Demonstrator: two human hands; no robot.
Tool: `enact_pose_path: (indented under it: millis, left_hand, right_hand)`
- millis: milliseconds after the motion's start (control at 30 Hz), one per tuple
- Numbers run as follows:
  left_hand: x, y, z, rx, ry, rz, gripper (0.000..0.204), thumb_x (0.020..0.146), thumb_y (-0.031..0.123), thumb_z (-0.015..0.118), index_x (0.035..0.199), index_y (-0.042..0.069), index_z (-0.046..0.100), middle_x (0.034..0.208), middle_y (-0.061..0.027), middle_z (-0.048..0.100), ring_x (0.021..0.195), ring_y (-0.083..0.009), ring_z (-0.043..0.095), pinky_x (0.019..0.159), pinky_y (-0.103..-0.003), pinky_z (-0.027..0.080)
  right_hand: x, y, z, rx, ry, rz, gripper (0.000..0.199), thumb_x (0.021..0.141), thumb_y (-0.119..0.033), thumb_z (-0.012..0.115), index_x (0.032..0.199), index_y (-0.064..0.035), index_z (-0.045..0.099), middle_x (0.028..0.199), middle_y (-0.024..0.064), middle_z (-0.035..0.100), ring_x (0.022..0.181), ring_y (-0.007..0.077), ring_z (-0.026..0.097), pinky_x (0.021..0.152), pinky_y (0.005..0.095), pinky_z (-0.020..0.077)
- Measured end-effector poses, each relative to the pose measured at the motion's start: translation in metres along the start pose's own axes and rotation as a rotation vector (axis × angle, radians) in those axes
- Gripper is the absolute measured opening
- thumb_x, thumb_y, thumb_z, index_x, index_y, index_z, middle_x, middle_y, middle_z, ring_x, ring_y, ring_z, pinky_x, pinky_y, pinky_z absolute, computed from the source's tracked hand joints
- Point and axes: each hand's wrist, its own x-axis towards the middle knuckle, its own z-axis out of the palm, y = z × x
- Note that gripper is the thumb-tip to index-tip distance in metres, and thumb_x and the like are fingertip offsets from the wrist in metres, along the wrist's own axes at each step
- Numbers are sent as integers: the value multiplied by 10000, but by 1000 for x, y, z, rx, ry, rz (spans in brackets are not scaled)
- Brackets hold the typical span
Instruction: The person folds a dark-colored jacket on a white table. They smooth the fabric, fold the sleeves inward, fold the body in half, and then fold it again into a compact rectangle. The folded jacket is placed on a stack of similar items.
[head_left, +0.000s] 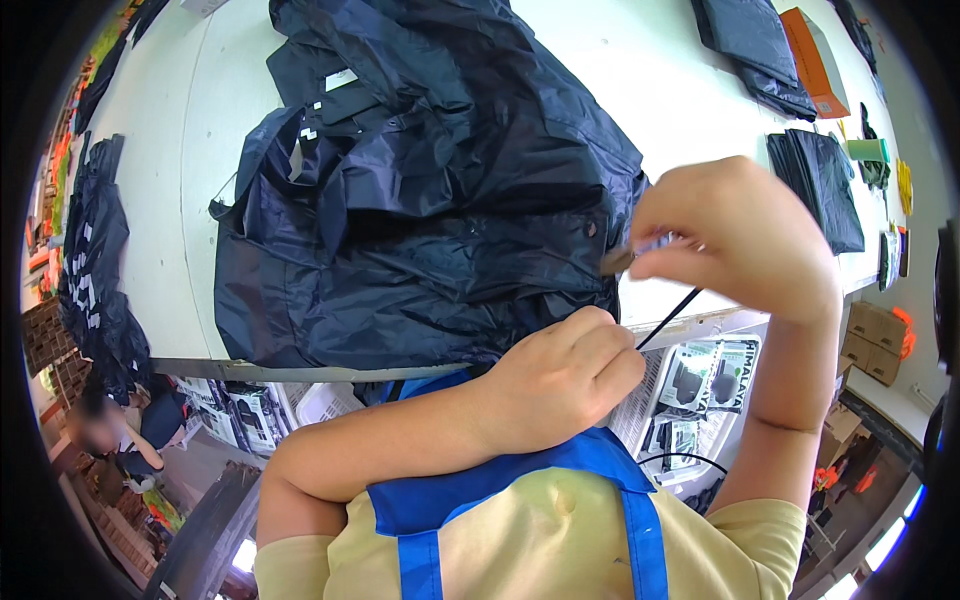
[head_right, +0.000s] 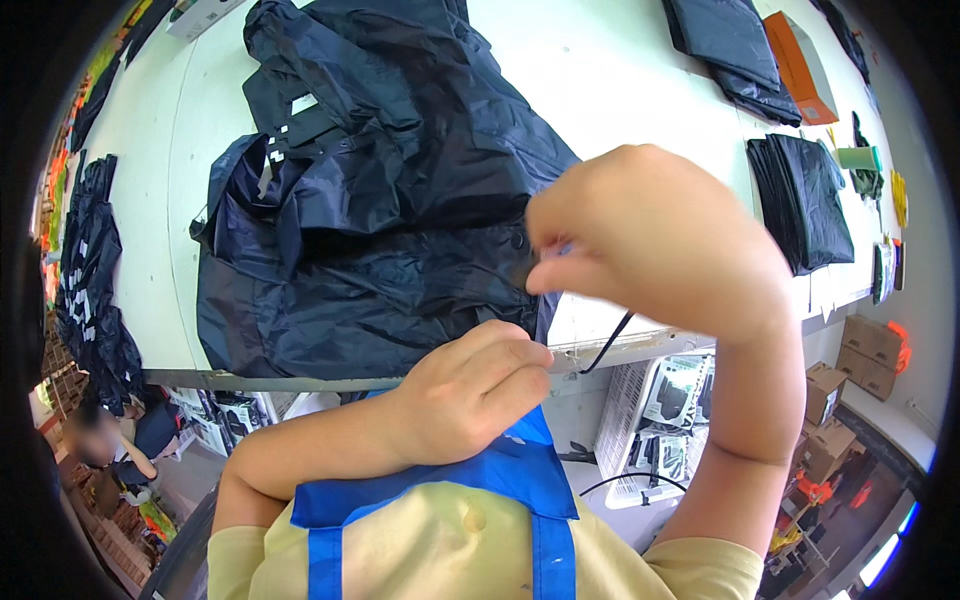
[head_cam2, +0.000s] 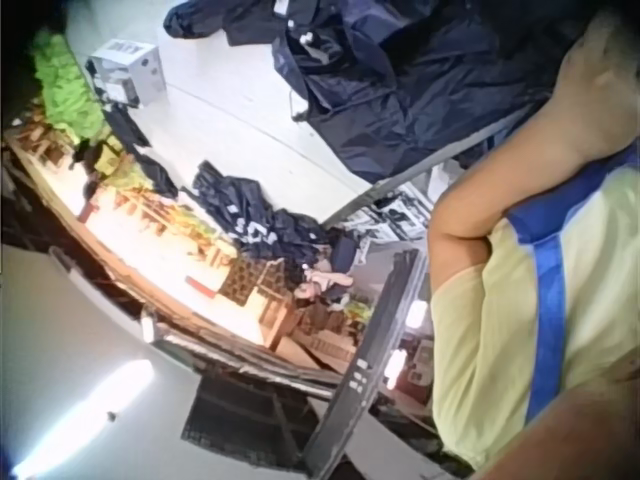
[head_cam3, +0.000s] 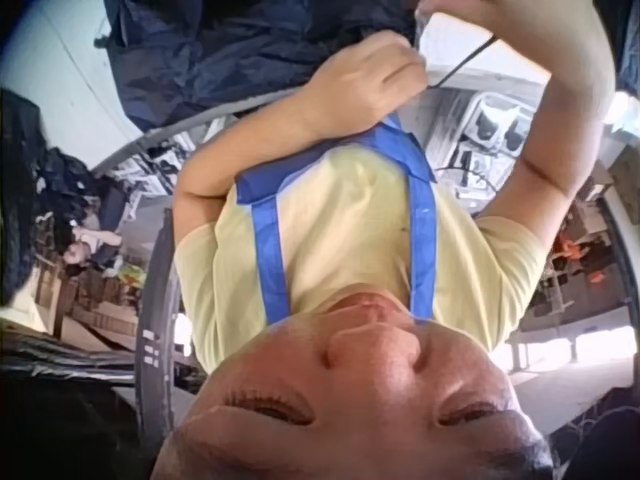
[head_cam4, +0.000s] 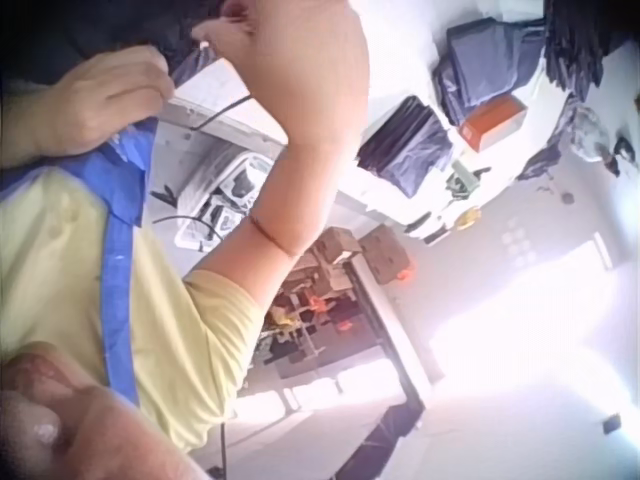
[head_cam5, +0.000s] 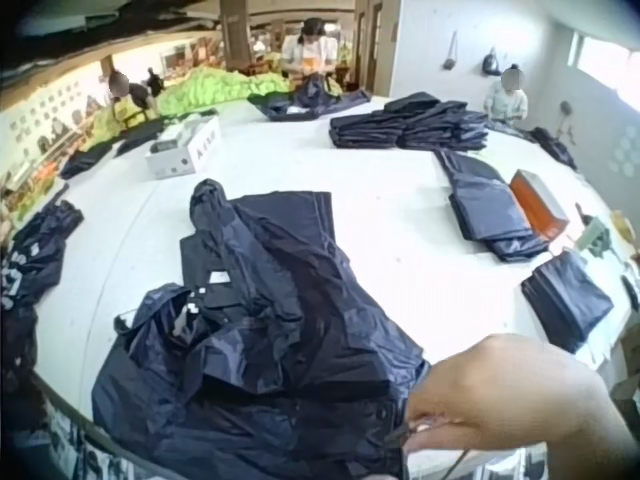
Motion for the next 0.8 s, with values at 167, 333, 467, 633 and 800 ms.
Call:
enact_pose_path:
  millis: [167, 333, 467, 633, 800]
  left_hand:
    - [-8, -13, 7, -203, -7, -122, 199, 742, 41, 676, 923, 16, 597, 1021, -127, 621, 928, -283, 607, 798, -337, 511]
    - [-27, -36, -10, -231, -23, -246, 267, 814, 108, 681, 1065, 55, 604, 1176, -130, 598, 1078, -306, 576, 903, -362, 474]
    - [-101, -76, -69, 386, 108, -513, 441, 752, 122, 696, 1165, 57, 556, 1328, -156, 473, 1253, -340, 426, 1059, -415, 323]
    - [-274, -142, -170, 985, 636, -1142, 815, 751, 320, 750, 1384, 6, 345, 1438, -231, 314, 1327, -404, 302, 1099, -479, 231]
    - [-370, -177, -205, 574, 534, -1504, 897, 766, 367, 744, 1429, -11, 273, 1437, -261, 331, 1335, -382, 325, 1100, -423, 276]
  right_hand:
    - [-42, 99, 26, 95, 570, 722, 224, 845, -216, 688, 927, -11, 651, 648, 35, 516, 575, 78, 435, 525, 247, 374]
    - [-117, 246, 127, 0, 601, 1136, 405, 916, -343, 570, 1222, -78, 567, 906, 125, 639, 859, 242, 616, 795, 332, 478]
    - [-120, 226, 170, -86, 725, 984, 575, 912, -361, 574, 1386, -85, 399, 1308, 167, 469, 1189, 305, 477, 984, 350, 394]
    - [-125, 89, 224, 1123, 637, 621, 817, 813, -329, 714, 1451, -79, 270, 1385, 123, 391, 1230, 273, 434, 966, 441, 402]
    - [-82, 50, 284, 788, 633, 884, 575, 821, -201, 697, 1314, -34, 453, 1230, 72, 520, 1080, 183, 514, 890, 330, 446]
